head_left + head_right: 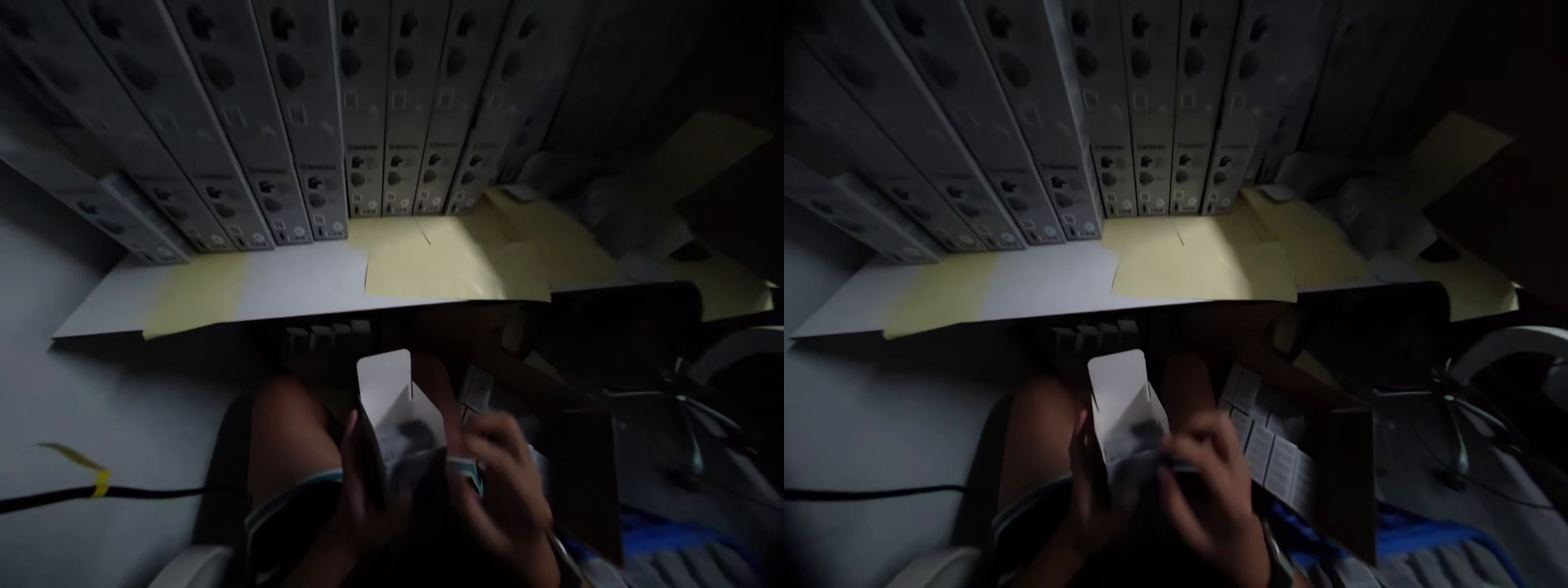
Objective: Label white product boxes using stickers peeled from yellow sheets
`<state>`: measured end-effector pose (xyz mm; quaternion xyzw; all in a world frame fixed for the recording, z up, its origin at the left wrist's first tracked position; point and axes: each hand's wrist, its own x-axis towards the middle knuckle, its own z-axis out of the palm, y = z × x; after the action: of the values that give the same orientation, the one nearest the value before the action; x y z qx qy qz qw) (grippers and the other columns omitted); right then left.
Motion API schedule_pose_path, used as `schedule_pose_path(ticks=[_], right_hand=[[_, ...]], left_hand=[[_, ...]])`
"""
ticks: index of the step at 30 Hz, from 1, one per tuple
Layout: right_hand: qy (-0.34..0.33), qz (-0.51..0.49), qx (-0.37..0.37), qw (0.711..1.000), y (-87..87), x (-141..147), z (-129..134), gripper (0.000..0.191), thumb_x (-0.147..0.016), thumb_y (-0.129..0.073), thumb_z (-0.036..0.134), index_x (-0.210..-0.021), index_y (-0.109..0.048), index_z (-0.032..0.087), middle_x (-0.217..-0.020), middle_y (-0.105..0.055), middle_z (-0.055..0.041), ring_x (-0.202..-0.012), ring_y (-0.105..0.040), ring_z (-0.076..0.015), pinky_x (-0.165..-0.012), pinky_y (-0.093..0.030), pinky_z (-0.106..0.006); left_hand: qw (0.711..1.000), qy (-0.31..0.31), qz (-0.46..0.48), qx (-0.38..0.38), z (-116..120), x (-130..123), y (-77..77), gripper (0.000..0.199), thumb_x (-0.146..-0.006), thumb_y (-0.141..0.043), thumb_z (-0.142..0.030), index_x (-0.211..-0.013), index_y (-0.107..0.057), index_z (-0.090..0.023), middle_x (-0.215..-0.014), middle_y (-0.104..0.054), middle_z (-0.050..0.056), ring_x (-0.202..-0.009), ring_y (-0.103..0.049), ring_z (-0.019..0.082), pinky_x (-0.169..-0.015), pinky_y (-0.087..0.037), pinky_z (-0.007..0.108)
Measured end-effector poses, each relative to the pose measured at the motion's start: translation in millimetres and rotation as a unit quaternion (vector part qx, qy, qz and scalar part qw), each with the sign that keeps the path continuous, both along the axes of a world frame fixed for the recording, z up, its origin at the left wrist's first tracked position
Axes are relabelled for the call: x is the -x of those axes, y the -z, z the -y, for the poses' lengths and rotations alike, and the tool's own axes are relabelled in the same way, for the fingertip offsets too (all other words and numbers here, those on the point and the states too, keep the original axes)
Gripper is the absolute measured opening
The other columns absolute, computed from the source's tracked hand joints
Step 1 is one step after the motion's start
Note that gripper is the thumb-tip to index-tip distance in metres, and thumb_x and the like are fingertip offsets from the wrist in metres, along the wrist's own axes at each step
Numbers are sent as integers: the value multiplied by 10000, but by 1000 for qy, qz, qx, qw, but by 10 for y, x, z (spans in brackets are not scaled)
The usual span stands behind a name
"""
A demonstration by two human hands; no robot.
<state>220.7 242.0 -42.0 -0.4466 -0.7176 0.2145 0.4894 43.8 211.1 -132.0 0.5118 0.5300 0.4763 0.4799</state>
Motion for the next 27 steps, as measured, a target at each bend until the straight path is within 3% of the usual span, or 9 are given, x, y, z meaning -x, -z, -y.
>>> schedule_pose_path(ticks=[2,5,9,12,14,17,23,27], right_hand=[[-20,-46,119,992,201,-52,-28,511,-899,-615,369,-1393,-506,306,-1311,-512,-133,-1213,-535,-300,-961,-501,-477],[-146,-113,260,948,483,-20,9,658,-929,-574,494,-1522,-355,312,-1509,-408,-103,-1382,-420,-307,-1107,-406,-485],[-134,-122,280,943,716,91,205,590,-941,-593,396,-1489,-387,321,-1408,-499,-77,-1267,-518,-245,-1045,-454,-380],[-119,-87,302,942,822,154,377,406,-950,-570,370,-1343,-515,282,-1212,-538,-71,-1116,-558,-212,-953,-479,-332],[-121,-60,329,935,872,184,469,374,-945,-573,377,-1297,-529,257,-1182,-511,-78,-1118,-538,-217,-963,-461,-339],[-140,-52,370,917,898,210,531,481,-955,-552,405,-1395,-433,252,-1259,-466,-94,-1184,-502,-231,-1019,-425,-366],[-194,-72,391,897,850,191,415,468,-1013,-447,414,-1456,-420,264,-1293,-476,-93,-1218,-501,-219,-1049,-411,-371],[-211,-98,390,891,844,168,320,568,-920,-640,418,-1435,-455,265,-1361,-497,-94,-1288,-488,-233,-1107,-386,-390]], left_hand=[[997,40,66,-10,34,42,-85,1000,-776,-668,-437,-1546,-51,-272,-1533,-364,132,-1341,-496,315,-1043,-530,413],[987,66,147,5,31,39,-106,877,-810,-645,-416,-1525,-157,-272,-1514,-395,121,-1346,-493,288,-1075,-505,394],[985,30,165,47,48,37,25,807,-764,-708,-410,-1452,-315,-256,-1433,-470,109,-1293,-525,265,-1070,-483,379],[986,61,126,85,93,105,113,650,-774,-705,-415,-1345,-450,-239,-1326,-530,82,-1220,-555,225,-1059,-463,346],[987,90,102,91,128,172,141,531,-782,-694,-433,-1241,-532,-222,-1264,-533,67,-1155,-565,203,-1006,-474,314],[982,130,92,102,171,265,146,428,-804,-661,-470,-1124,-579,-198,-1205,-520,62,-1046,-577,178,-920,-483,290],[985,163,-4,62,142,387,96,258,-894,-591,-366,-1098,-681,-238,-1321,-442,55,-1155,-549,174,-993,-452,279],[984,175,-24,38,75,453,112,189,-897,-597,-324,-1016,-722,-249,-1210,-464,42,-1091,-557,137,-954,-466,244]])
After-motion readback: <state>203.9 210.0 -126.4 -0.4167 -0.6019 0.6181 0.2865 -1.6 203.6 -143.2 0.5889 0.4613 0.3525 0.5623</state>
